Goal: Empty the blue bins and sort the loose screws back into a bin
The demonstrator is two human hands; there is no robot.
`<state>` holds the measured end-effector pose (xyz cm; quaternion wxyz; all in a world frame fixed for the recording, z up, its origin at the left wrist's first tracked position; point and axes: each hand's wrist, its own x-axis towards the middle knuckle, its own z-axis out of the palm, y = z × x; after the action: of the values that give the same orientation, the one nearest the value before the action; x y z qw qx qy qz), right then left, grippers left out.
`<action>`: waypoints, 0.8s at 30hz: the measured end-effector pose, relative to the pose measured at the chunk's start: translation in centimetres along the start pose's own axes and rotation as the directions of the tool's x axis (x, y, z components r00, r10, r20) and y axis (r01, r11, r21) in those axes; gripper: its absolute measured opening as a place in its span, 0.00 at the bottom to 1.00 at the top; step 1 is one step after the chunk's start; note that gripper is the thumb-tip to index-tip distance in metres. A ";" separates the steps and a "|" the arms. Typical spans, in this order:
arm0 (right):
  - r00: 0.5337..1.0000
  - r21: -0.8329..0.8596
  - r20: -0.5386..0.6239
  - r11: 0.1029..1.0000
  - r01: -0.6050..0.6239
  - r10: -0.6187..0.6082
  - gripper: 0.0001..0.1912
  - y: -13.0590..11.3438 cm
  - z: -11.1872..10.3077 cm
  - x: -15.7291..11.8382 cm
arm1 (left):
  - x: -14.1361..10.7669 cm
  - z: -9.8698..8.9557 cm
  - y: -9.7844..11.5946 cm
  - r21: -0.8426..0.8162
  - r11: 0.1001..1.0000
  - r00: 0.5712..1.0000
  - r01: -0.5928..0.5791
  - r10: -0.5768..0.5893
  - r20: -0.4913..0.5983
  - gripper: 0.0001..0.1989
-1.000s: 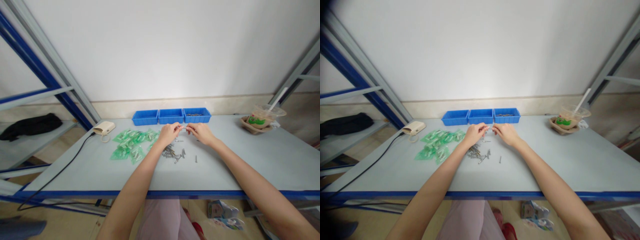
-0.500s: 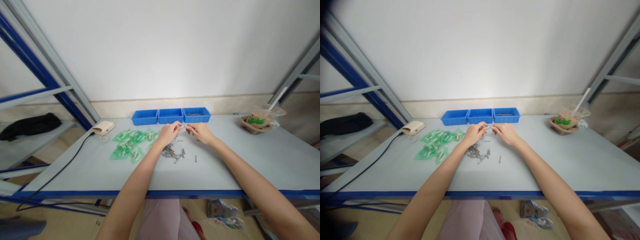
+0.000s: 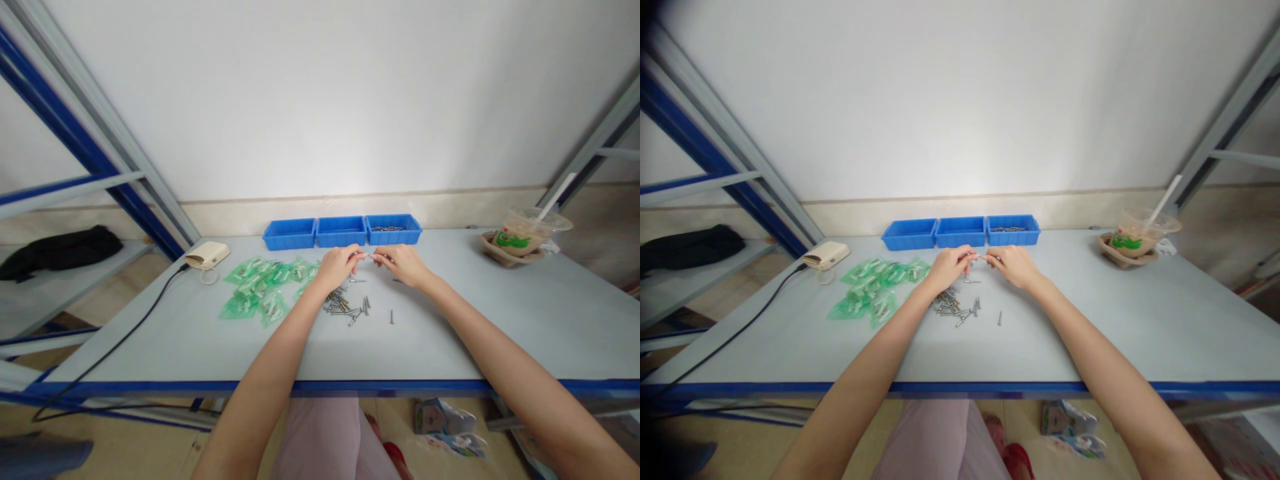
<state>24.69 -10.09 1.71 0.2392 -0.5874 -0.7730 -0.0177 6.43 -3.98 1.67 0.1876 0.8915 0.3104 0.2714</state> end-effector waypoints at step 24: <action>0.996 0.055 -0.090 0.998 -0.018 0.023 0.17 -0.1 0.0 -0.1 | -0.1 0.0 -0.4 0.040 0.997 0.997 -0.067 0.065 0.043 0.13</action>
<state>24.61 -10.26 1.71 0.2897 -0.5871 -0.7556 -0.0210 6.22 -3.72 1.43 0.1663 0.9105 0.2824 0.2520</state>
